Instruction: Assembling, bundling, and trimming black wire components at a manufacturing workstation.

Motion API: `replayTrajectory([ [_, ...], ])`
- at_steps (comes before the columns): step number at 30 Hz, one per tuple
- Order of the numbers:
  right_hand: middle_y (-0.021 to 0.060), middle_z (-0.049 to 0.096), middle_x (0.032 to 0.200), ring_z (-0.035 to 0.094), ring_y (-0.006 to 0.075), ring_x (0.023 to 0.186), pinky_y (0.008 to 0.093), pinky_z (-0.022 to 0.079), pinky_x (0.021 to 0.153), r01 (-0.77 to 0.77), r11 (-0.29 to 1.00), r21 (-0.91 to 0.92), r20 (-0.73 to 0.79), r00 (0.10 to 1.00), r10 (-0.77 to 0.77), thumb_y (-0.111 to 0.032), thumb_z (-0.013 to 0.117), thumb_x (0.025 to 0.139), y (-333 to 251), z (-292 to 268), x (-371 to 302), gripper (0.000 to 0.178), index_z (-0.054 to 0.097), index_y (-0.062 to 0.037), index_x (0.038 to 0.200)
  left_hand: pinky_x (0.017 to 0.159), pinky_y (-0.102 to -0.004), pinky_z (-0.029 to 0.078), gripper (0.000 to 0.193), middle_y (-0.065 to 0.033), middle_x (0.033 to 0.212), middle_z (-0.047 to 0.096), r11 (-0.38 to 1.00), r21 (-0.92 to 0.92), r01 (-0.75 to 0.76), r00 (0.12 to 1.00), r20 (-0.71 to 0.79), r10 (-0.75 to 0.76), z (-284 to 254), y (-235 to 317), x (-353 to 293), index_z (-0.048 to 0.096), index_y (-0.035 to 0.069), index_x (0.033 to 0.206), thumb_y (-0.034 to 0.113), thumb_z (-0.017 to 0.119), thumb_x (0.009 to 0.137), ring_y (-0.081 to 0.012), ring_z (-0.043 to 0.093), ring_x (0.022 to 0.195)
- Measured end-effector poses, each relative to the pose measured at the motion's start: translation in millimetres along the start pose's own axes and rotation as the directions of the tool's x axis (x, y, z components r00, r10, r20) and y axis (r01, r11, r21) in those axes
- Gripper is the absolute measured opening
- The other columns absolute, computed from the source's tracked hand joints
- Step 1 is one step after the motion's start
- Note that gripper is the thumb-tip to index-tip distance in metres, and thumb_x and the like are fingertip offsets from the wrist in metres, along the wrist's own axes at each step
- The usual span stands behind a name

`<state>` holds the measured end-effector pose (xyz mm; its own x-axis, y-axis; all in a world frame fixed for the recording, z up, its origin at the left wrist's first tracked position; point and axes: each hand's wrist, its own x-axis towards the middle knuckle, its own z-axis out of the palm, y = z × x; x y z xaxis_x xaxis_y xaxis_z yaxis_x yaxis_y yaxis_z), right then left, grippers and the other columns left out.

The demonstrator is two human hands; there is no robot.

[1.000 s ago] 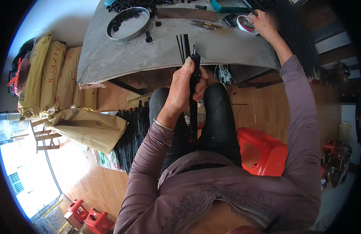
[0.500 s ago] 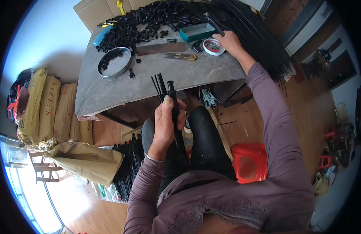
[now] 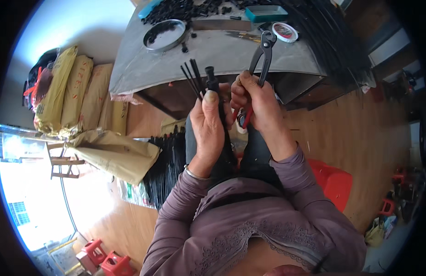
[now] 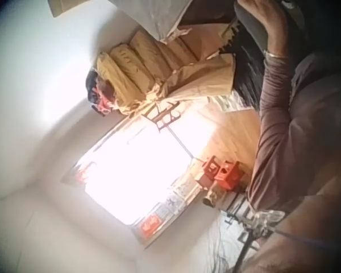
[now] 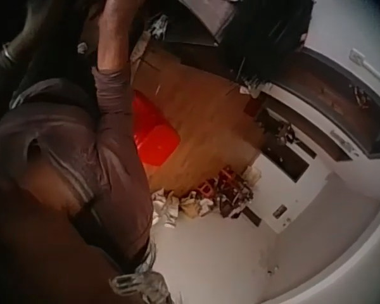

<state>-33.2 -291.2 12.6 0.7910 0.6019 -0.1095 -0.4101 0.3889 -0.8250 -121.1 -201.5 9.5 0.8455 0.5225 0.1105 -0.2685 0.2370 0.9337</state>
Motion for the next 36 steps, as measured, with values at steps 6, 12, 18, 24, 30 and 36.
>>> replayTrajectory([
  [6, -0.0016, 0.052, 0.065, 0.049, 0.0079, 0.054, 0.0208, 0.037, 0.049, 0.135, 0.948, -0.289, -0.113, 0.978, -0.173, -0.029, 0.062, 0.092, 18.8, 22.5, -4.1, 0.026, 0.06, -0.0036, 0.085, 0.045, -0.0197, 0.03, 0.054, 0.0014, 0.061, 0.049, 0.998, 0.024, -0.064, 0.997, -0.037, 0.064, -3.9, -1.7, -13.0, 0.057, -0.002, 0.116, 0.046, 0.038, 0.1, -0.0049, 0.04, 0.048],
  [12, -0.0027, 0.054, 0.066, 0.046, 0.0037, 0.059, 0.0213, 0.038, 0.054, 0.354, 0.727, -0.588, -0.093, 0.864, -0.496, -0.025, 0.064, 0.091, 23.7, 35.6, -3.7, 0.024, 0.058, -0.0024, 0.083, 0.043, -0.0178, 0.028, 0.034, 0.0051, 0.066, 0.047, 0.998, -0.062, 0.013, 0.999, -0.038, -0.015, -2.7, 7.3, -22.1, 0.055, 0.005, 0.103, 0.037, 0.048, 0.098, -0.0019, 0.038, 0.049],
  [18, -0.0037, 0.054, 0.066, 0.048, 0.0043, 0.061, 0.0217, 0.04, 0.055, 0.507, 0.492, -0.708, 0.152, 0.79, -0.595, -0.024, 0.062, 0.092, 22.5, 34.6, -1.9, 0.023, 0.06, -0.0014, 0.089, 0.043, -0.0192, 0.03, 0.042, 0.0035, 0.064, 0.047, 0.998, -0.062, -0.011, 0.999, -0.046, 0.008, -19.8, -2.0, -17.9, 0.057, 0.002, 0.11, 0.04, 0.043, 0.1, -0.0033, 0.039, 0.048],
  [24, -0.0034, 0.054, 0.068, 0.045, 0.003, 0.057, 0.0194, 0.036, 0.053, 0.169, 0.859, -0.484, 0.01, 0.982, -0.188, -0.025, 0.06, 0.093, 13.5, 23.9, -5.1, 0.02, 0.062, -0.0051, 0.091, 0.045, -0.0204, 0.032, 0.061, -0.0003, 0.06, 0.05, 1.0, -0.004, 0.008, 0.999, 0.043, -0.008, -35.1, 2.4, -9.2, 0.052, -0.002, 0.125, 0.05, 0.033, 0.1, -0.0066, 0.042, 0.048],
  [30, -0.0011, 0.055, 0.069, 0.054, 0.0064, 0.057, 0.0204, 0.04, 0.05, 0.07, 0.886, -0.459, 0.114, 0.993, -0.019, -0.022, 0.057, 0.095, 17.0, 35.1, -26.8, 0.018, 0.059, -0.0043, 0.093, 0.044, -0.0185, 0.031, 0.055, 0.0035, 0.062, 0.048, 0.995, -0.092, 0.039, 0.999, -0.021, -0.041, -38.1, -0.9, -5.3, 0.055, 0.001, 0.121, 0.048, 0.04, 0.098, -0.0029, 0.04, 0.049],
  [36, -0.0006, 0.056, 0.07, 0.056, 0.0076, 0.057, 0.0207, 0.041, 0.05, 0.115, 0.86, -0.498, 0.17, 0.985, -0.033, -0.024, 0.056, 0.095, 20.8, 31.0, -22.7, 0.019, 0.059, -0.0047, 0.093, 0.044, -0.018, 0.031, 0.054, 0.0036, 0.063, 0.05, 0.994, -0.102, 0.032, 0.999, -0.001, -0.033, -39.0, 0.2, -5.4, 0.056, 0.001, 0.119, 0.049, 0.041, 0.098, -0.0023, 0.041, 0.049],
])
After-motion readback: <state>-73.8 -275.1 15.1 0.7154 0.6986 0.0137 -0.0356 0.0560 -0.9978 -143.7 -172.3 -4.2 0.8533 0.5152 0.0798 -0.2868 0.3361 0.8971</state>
